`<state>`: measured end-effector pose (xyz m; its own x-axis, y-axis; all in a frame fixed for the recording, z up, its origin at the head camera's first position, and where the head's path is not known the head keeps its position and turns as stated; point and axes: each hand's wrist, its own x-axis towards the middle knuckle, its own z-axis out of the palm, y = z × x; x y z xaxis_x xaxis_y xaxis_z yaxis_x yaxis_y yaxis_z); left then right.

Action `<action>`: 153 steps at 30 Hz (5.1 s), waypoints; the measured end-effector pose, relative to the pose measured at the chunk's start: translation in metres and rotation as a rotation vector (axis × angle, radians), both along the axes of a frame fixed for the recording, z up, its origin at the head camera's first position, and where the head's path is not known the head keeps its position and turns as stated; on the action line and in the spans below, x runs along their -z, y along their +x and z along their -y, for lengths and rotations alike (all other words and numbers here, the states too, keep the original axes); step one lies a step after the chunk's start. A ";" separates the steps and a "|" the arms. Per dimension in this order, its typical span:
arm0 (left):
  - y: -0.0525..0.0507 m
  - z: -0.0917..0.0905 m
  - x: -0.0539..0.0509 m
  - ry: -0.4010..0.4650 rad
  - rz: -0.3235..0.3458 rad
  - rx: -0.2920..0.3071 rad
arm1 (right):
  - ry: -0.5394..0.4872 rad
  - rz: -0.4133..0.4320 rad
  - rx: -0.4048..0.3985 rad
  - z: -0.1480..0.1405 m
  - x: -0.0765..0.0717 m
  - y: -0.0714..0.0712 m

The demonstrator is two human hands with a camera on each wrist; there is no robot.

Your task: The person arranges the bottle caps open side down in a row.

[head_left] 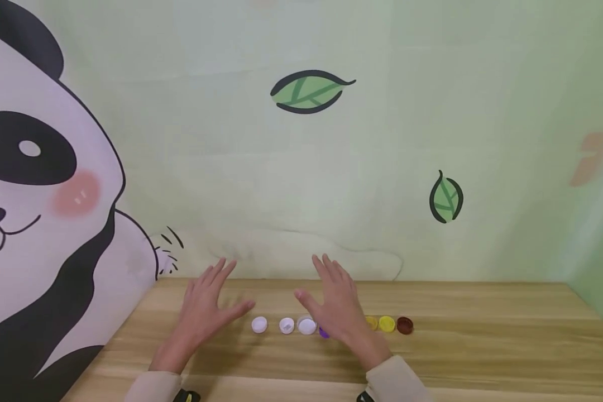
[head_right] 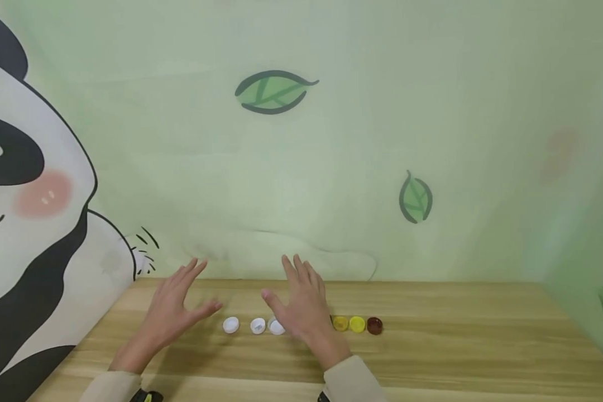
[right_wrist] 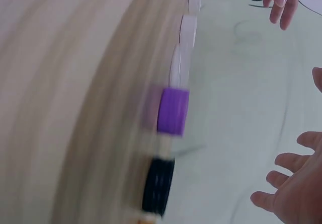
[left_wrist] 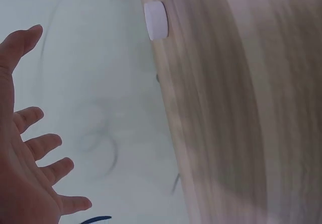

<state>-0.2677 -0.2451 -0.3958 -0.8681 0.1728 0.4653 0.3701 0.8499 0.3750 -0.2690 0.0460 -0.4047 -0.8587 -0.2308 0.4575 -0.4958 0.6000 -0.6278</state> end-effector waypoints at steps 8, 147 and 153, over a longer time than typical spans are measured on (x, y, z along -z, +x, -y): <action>0.001 0.011 0.006 0.020 -0.022 0.007 | -0.049 0.033 -0.058 0.023 0.003 -0.004; 0.011 -0.011 0.023 0.573 0.307 0.334 | -0.388 0.353 -0.315 0.060 0.024 -0.008; 0.014 -0.009 0.021 0.541 0.316 0.328 | -0.429 0.380 -0.368 0.060 0.024 -0.002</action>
